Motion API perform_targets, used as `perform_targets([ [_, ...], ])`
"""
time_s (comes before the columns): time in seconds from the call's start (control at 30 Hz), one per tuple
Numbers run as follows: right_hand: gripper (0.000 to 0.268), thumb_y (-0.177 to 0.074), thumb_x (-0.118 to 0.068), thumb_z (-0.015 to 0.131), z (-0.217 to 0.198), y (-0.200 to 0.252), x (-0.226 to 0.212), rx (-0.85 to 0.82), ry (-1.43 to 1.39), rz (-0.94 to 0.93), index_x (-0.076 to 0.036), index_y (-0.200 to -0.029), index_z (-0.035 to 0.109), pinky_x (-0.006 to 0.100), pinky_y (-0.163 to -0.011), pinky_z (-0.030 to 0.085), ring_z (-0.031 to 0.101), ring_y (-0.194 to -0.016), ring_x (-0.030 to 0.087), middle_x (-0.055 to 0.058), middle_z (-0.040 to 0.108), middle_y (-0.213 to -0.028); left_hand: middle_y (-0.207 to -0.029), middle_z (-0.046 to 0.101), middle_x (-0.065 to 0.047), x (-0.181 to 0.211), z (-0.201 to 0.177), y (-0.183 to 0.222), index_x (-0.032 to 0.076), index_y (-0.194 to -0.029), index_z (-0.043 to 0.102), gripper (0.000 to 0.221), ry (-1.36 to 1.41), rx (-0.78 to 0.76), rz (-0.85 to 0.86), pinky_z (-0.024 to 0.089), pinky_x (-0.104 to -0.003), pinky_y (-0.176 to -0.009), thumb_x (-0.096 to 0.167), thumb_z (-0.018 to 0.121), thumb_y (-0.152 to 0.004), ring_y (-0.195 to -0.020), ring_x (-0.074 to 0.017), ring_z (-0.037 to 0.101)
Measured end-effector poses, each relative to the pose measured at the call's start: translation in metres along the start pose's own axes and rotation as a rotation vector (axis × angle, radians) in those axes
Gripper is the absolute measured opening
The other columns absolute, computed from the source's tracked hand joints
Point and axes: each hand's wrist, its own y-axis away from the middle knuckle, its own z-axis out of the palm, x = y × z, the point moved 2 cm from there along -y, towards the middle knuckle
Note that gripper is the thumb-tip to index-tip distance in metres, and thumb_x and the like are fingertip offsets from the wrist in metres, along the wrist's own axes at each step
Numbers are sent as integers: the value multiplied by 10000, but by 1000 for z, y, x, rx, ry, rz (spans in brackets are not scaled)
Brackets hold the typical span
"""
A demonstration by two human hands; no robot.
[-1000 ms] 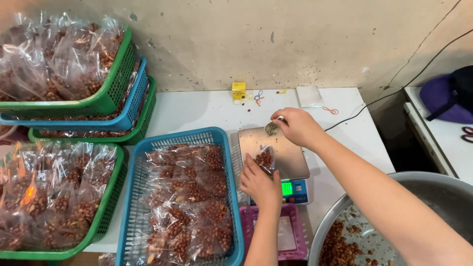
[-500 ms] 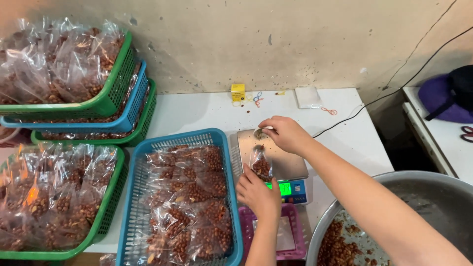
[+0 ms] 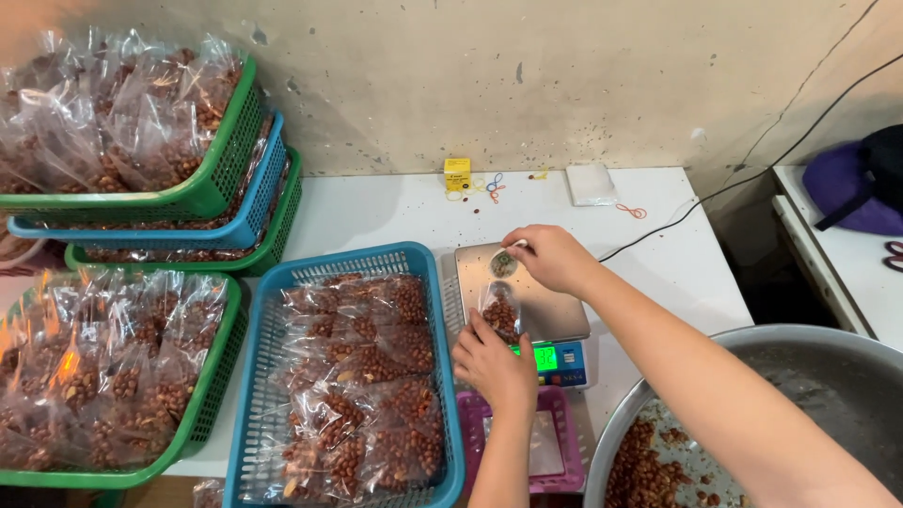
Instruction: Scooping roasted peanuts into small plastic bags, weighing them on a digital scale, and organizing them into baskets.
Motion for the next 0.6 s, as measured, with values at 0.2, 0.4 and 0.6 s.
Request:
perform_targets([
  [0.2,279,-1004,-251,536,-13,19,-12,89,59,-109,-157,-1196,715,380,-908,492,663,-1060,247,44,726,-1140,-1455,485,-99,-6,-1,-1,167,-1588,293,1018,-4,-23,74,382,-557,-967,593,789,-807,-1284,-377,426],
  [0.4,246,-995,-121,587,-78,187,-59,504,-47,-390,-44,-1203,693,353,-948,508,681,-1022,245,101,727,-1133,-1615,377,-182,-22,-39,11,98,-1581,331,931,270,131,426,317,-565,-1101,558,679,-850,-1404,-412,401],
  [0.6,190,-981,-138,619,-9,390,70,757,-9,232,-86,-1095,762,257,-848,470,655,-854,160,56,715,-976,-1022,718,-126,-74,-64,76,79,-1136,681,260,454,-67,777,509,-439,-833,146,631,-889,-924,-333,673],
])
